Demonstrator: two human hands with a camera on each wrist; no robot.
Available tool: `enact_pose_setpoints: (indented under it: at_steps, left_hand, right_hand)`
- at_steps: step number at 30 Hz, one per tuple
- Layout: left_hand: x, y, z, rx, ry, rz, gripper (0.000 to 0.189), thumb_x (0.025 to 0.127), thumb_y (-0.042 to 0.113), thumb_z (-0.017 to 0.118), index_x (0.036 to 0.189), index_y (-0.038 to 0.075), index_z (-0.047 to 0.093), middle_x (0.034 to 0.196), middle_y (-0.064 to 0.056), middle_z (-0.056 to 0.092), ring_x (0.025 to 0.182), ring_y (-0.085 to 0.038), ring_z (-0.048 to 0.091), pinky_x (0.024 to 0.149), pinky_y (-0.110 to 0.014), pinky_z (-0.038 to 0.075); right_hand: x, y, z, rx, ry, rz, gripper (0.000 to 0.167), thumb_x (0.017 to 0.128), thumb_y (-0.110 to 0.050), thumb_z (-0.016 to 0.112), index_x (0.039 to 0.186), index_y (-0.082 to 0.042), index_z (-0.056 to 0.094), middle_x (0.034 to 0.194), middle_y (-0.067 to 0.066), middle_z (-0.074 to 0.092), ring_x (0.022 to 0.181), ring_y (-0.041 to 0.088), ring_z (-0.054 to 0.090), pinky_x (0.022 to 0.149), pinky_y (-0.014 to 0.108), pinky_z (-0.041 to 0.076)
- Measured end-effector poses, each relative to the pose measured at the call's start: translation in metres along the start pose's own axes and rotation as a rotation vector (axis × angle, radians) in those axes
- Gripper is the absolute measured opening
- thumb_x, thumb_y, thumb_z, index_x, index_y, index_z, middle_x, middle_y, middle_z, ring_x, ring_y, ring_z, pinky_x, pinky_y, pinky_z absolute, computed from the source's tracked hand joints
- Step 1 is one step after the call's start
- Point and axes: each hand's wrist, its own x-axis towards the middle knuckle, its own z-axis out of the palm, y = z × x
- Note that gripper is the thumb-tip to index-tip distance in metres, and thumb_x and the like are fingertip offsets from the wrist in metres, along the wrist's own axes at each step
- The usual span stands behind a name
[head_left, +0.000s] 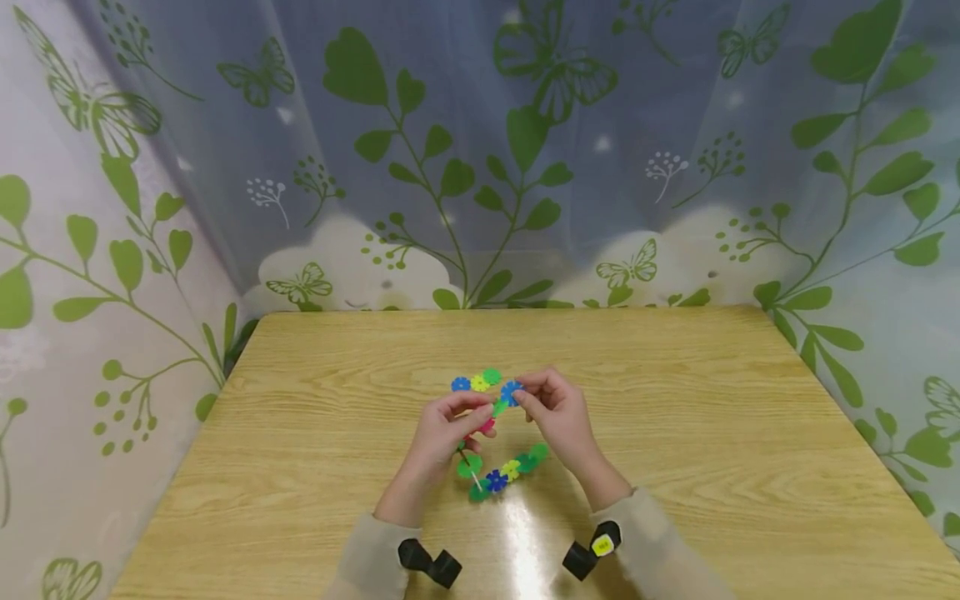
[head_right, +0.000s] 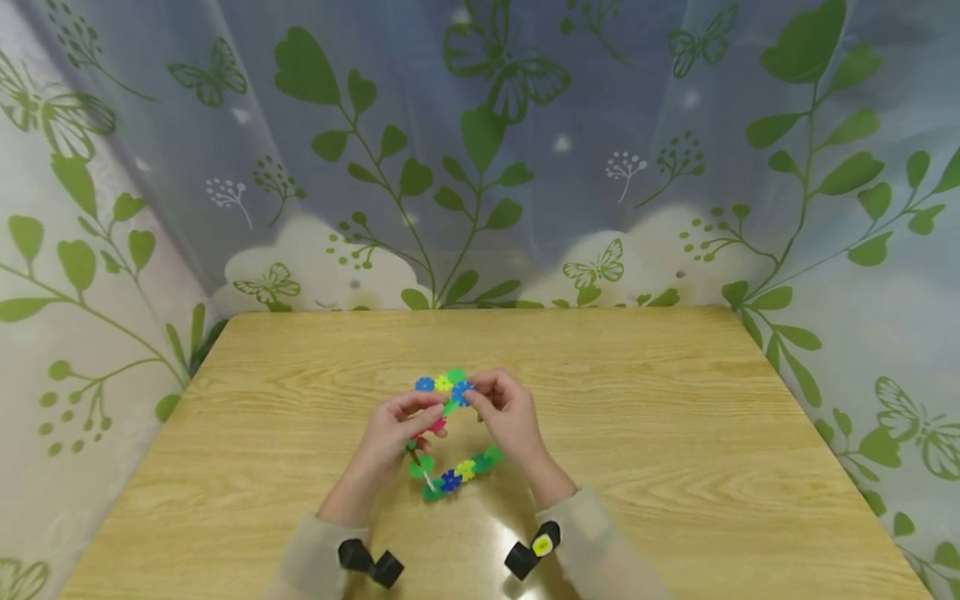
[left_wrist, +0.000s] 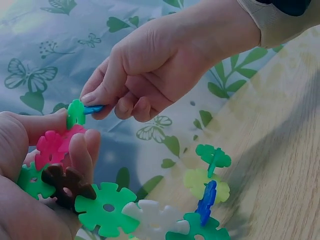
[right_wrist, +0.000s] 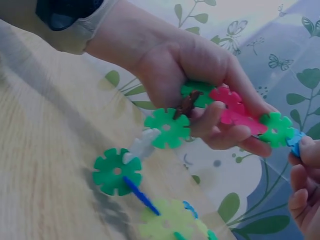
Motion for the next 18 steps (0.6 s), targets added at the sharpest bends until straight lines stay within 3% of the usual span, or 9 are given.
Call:
enact_pose_setpoints:
  at_steps: [9, 18]
  left_hand:
    - [0.001, 0.001, 0.003, -0.027, 0.043, -0.013, 0.026, 0.084, 0.011, 0.071, 0.101, -0.007, 0.063, 0.080, -0.007, 0.062, 0.060, -0.017, 0.061, 0.039, -0.021, 0.048]
    - [-0.001, 0.000, -0.001, -0.024, 0.015, -0.028, 0.026, 0.082, 0.009, 0.072, 0.100, -0.007, 0.062, 0.081, -0.008, 0.062, 0.059, -0.016, 0.060, 0.038, -0.021, 0.048]
  right_hand:
    - [-0.003, 0.026, 0.000, 0.033, 0.013, -0.060, 0.006, 0.085, 0.007, 0.061, 0.091, 0.008, 0.058, 0.074, 0.011, 0.057, 0.057, 0.013, 0.047, 0.047, 0.017, 0.042]
    - [-0.004, 0.030, -0.003, 0.062, -0.102, -0.112, 0.006, 0.086, 0.010, 0.058, 0.086, 0.006, 0.053, 0.075, 0.010, 0.056, 0.056, 0.015, 0.046, 0.046, 0.020, 0.041]
